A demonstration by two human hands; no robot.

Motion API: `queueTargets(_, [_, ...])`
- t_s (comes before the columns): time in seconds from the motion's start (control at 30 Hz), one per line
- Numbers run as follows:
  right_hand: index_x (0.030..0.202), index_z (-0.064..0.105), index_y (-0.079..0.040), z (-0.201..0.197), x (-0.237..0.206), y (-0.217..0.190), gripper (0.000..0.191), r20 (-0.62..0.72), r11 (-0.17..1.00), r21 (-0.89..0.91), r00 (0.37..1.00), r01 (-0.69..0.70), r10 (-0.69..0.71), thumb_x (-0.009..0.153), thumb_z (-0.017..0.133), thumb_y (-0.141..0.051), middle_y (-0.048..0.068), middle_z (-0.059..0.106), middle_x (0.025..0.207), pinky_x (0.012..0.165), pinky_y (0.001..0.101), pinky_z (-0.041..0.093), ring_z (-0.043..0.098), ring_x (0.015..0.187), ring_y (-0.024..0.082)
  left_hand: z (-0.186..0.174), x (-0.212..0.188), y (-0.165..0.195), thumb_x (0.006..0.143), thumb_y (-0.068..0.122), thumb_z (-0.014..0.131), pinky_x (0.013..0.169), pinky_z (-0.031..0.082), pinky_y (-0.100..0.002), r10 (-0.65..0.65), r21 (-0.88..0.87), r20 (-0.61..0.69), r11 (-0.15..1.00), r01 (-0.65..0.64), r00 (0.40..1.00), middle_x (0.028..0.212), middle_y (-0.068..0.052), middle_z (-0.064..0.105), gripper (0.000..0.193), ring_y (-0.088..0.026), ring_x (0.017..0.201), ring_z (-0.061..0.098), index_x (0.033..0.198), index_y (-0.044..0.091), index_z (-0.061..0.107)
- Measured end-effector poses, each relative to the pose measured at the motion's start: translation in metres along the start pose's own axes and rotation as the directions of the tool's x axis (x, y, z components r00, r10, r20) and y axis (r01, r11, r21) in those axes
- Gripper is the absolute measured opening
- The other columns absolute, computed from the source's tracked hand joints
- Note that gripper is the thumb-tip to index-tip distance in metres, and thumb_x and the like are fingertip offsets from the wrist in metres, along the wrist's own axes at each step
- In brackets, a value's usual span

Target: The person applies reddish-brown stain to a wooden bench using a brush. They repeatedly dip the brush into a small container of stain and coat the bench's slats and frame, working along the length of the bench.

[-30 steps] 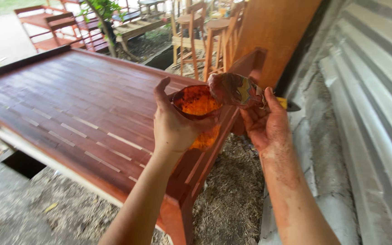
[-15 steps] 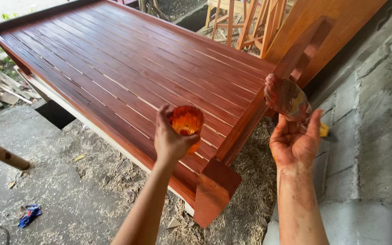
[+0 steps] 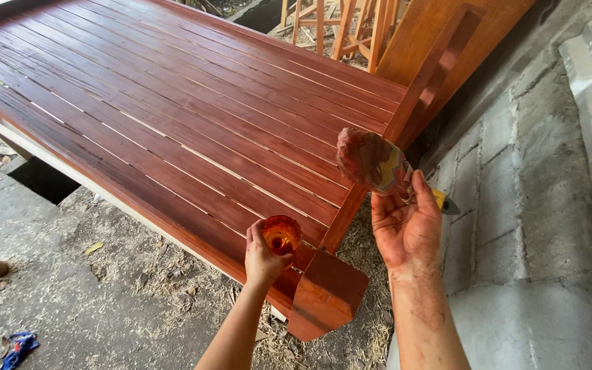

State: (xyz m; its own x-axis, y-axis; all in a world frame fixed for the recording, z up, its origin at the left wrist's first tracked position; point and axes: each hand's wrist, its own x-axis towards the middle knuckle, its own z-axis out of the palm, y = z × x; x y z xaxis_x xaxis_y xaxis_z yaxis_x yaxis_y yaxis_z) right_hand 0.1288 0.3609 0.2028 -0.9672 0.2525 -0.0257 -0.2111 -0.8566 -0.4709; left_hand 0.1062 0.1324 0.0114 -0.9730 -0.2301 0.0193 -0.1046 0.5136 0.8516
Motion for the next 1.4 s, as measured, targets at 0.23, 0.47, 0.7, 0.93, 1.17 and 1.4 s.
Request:
queueTargets(0.23, [0.119, 0.072, -0.012, -0.008, 0.005, -0.018, 0.03, 0.079, 0.997, 0.078, 0.997, 0.012, -0.018, 0.097, 0.072, -0.032, 0.008, 0.076, 0.11, 0.085, 0.0403, 0.065, 0.074, 0.098, 0.022, -0.043, 0.013, 0.055, 0.051, 0.026, 0.101, 0.118, 0.021, -0.062, -0.059, 0.241, 0.148, 0.97, 0.022, 0.987, 0.163, -0.008, 0.019, 0.122, -0.031, 0.148, 0.029, 0.151, 0.03, 0.033])
queueTargets(0.47, [0.117, 0.069, -0.004, -0.052, 0.005, -0.056, 0.044, -0.004, 0.945, 0.178, 0.961, 0.274, -0.278, 0.081, 0.085, -0.023, 0.009, 0.076, 0.117, 0.097, 0.0403, 0.065, 0.077, 0.109, 0.023, -0.074, 0.002, 0.155, 0.075, 0.026, 0.083, 0.121, 0.021, -0.06, 0.285, 0.041, 0.067, 0.957, -0.288, 0.956, 0.164, -0.011, 0.029, 0.074, -0.035, 0.149, 0.034, 0.141, 0.02, 0.05])
queueTargets(0.7, [0.108, 0.067, -0.005, -0.132, 0.029, -0.062, 0.036, 0.29, 0.87, -0.315, 0.912, 0.378, -0.291, 0.077, 0.082, 0.006, 0.014, 0.075, 0.11, 0.088, 0.0399, 0.062, 0.072, 0.1, 0.027, -0.081, -0.061, 0.227, 0.086, 0.014, 0.064, 0.112, 0.042, -0.051, 0.477, 0.024, 0.062, 0.877, -0.479, 0.877, 0.16, -0.018, 0.043, 0.054, -0.042, 0.147, 0.041, 0.139, 0.015, 0.054])
queueTargets(0.93, [0.106, 0.073, -0.003, -0.193, 0.108, -0.009, 0.035, 0.449, 0.907, -0.395, 0.892, 0.148, 0.05, 0.077, 0.077, 0.016, 0.02, 0.074, 0.109, 0.085, 0.0442, 0.066, 0.073, 0.099, 0.034, -0.044, -0.096, 0.251, 0.086, 0.011, 0.056, 0.117, 0.024, -0.059, 0.462, 0.341, -0.05, 0.841, -0.419, 0.886, 0.159, -0.027, 0.032, 0.059, -0.047, 0.149, 0.025, 0.144, 0.007, 0.046])
queueTargets(1.17, [0.12, 0.067, 0.006, -0.212, 0.249, -0.005, 0.041, 0.51, 0.985, -0.116, 0.859, 0.126, -0.05, 0.082, 0.065, 0.022, 0.023, 0.071, 0.11, 0.084, 0.0425, 0.067, 0.073, 0.1, 0.035, 0.012, -0.075, 0.247, 0.078, 0.013, 0.057, 0.112, 0.017, -0.066, 0.399, 0.386, -0.182, 0.87, -0.307, 0.899, 0.165, -0.024, 0.027, 0.074, -0.047, 0.149, 0.02, 0.151, 0.015, 0.043])
queueTargets(1.4, [0.124, 0.062, 0.002, -0.211, 0.375, -0.045, 0.039, 0.18, 0.922, 0.075, 0.905, 0.379, -0.386, 0.088, 0.075, 0.01, 0.015, 0.069, 0.118, 0.086, 0.038, 0.063, 0.071, 0.102, 0.025, 0.055, -0.042, 0.208, 0.069, 0.016, 0.063, 0.111, 0.017, -0.074, 0.478, 0.447, -0.268, 0.831, -0.332, 0.836, 0.161, -0.021, 0.031, 0.077, -0.048, 0.15, 0.023, 0.145, 0.022, 0.05])
